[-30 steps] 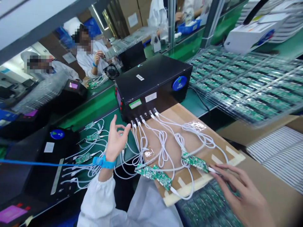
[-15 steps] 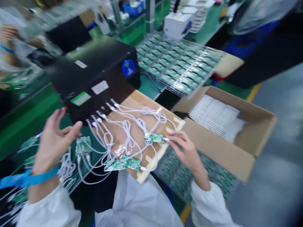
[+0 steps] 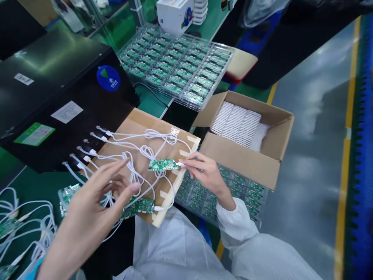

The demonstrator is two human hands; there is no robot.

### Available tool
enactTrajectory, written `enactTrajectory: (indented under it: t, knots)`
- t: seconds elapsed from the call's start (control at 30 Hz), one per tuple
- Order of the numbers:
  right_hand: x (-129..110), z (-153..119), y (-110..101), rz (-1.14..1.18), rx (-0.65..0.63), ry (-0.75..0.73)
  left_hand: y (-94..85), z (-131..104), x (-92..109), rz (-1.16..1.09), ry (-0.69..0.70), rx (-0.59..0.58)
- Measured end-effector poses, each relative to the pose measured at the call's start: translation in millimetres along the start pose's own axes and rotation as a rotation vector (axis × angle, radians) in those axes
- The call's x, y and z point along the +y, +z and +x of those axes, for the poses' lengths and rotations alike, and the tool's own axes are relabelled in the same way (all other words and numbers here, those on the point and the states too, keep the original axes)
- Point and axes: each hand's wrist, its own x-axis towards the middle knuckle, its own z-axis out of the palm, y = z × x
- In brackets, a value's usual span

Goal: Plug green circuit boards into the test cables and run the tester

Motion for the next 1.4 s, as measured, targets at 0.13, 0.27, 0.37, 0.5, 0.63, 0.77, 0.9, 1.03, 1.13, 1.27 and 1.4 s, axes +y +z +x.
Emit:
enactTrajectory:
  t: [0.13,0.27,0.37,0.5,0.63,0.77,0.9,1.03,1.13,1.27,1.4]
  knots:
    - [-1,7,3,0.069,0.017,-0.055,28.1,22,0,-0.099,0.012,-0.119]
    - [-1,10,6,0.093,0.041,-0.103,39.4,31,-9,-0.205,-0.013,-0.089]
    - [0,9,6,0.042,0.053,-0.093,44.9,33,-10,-0.259,0.017,-0.053]
    - [0,10,3,-0.073,0.08,-0.17,51.6,35,-10,-0.272,0.041,-0.027]
    - [1,11,0,-0.26,0.104,-0.287,54.3,36,-9,-0.258,0.013,-0.056]
    - [-1,11,-3,-0.477,0.086,-0.402,53.4,37,-9,-0.27,-0.016,-0.086]
    - [-5,11,-5,-0.601,0.049,-0.439,54.0,38,-10,-0.314,-0.032,-0.091]
    - [-7,12,-6,-0.665,0.051,-0.437,56.7,38,-10,-0.336,-0.041,-0.081]
    - [-6,14,-4,-0.644,0.063,-0.427,58.2,38,-7,-0.376,-0.063,-0.063]
    - [-3,16,-1,-0.538,0.1,-0.432,58.6,40,-4,-0.423,-0.066,-0.049]
    - [-13,20,-10,-0.481,-0.009,-0.338,58.2,42,-2,-0.539,-0.094,-0.051]
